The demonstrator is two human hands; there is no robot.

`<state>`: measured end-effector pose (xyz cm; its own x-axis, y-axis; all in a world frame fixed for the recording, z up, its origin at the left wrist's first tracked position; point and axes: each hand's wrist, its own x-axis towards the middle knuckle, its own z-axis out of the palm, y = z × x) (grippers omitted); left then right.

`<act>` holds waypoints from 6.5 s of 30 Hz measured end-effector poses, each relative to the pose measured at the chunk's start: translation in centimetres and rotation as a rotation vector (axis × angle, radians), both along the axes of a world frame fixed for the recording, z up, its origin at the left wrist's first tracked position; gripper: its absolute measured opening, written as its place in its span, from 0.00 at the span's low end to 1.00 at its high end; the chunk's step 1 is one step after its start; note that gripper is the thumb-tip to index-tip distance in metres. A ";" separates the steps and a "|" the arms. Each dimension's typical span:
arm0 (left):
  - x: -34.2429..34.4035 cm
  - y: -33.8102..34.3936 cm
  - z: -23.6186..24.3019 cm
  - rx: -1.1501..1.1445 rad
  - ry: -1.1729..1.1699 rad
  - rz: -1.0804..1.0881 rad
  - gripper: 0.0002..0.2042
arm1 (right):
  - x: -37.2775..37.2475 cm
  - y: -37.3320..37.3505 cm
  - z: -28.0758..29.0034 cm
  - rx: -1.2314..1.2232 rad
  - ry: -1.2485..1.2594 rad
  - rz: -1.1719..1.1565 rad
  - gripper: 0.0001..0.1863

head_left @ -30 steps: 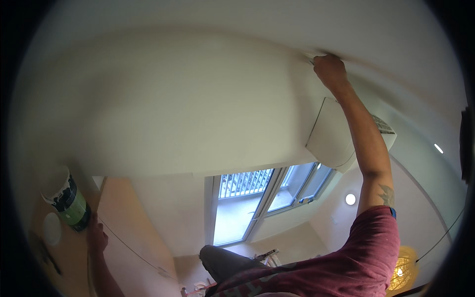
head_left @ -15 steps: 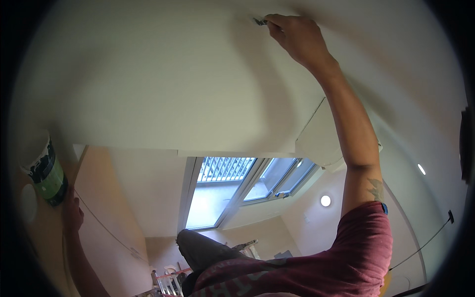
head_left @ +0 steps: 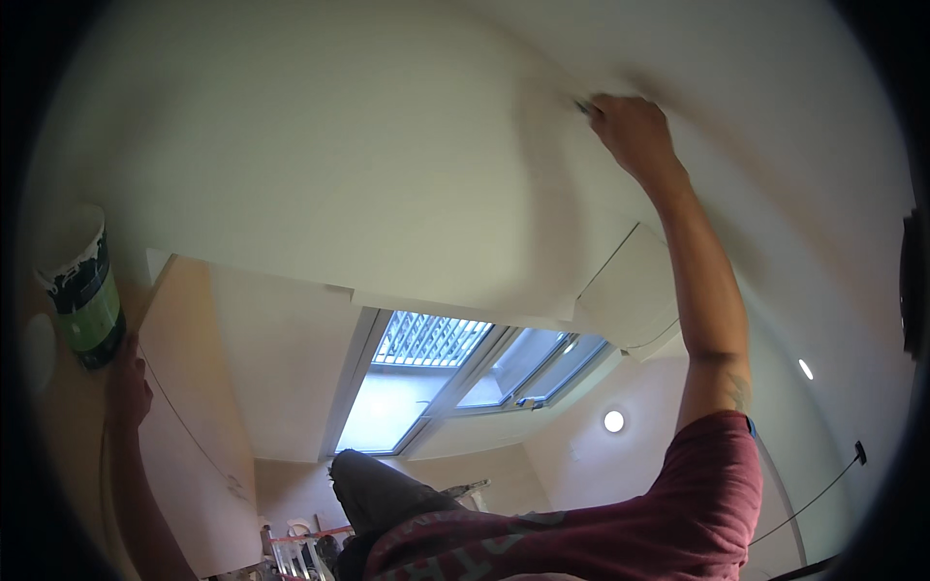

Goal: The person paints the ceiling using a paintbrush, repeatedly dipping the brush into a paint can and applying paint to the ceiling surface. The person works on a ladder while another person is visible in the background.

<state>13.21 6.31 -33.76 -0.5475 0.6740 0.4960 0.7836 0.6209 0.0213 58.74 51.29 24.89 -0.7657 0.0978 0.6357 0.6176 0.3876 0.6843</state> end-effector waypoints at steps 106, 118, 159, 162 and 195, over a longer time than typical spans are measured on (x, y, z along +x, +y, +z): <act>1.5 1.4 5.7 -0.543 -0.226 -0.255 0.15 | -0.3 -12.4 -17.7 -1.309 0.249 0.863 0.12; 2.3 1.8 8.4 -0.652 -0.506 -0.247 0.28 | -12.9 -18.9 -7.7 -0.108 0.024 0.923 0.12; 1.0 1.5 8.8 -0.435 -0.556 -0.404 0.28 | -29.8 -20.2 1.6 0.131 -0.077 0.335 0.07; 1.1 0.9 8.5 -0.426 -0.555 -0.391 0.28 | -29.8 -21.0 1.5 0.097 -0.063 0.302 0.06; 2.2 4.3 1.7 -0.238 -0.334 -0.426 0.14 | -54.2 -54.1 -34.6 -0.517 -0.718 1.230 0.09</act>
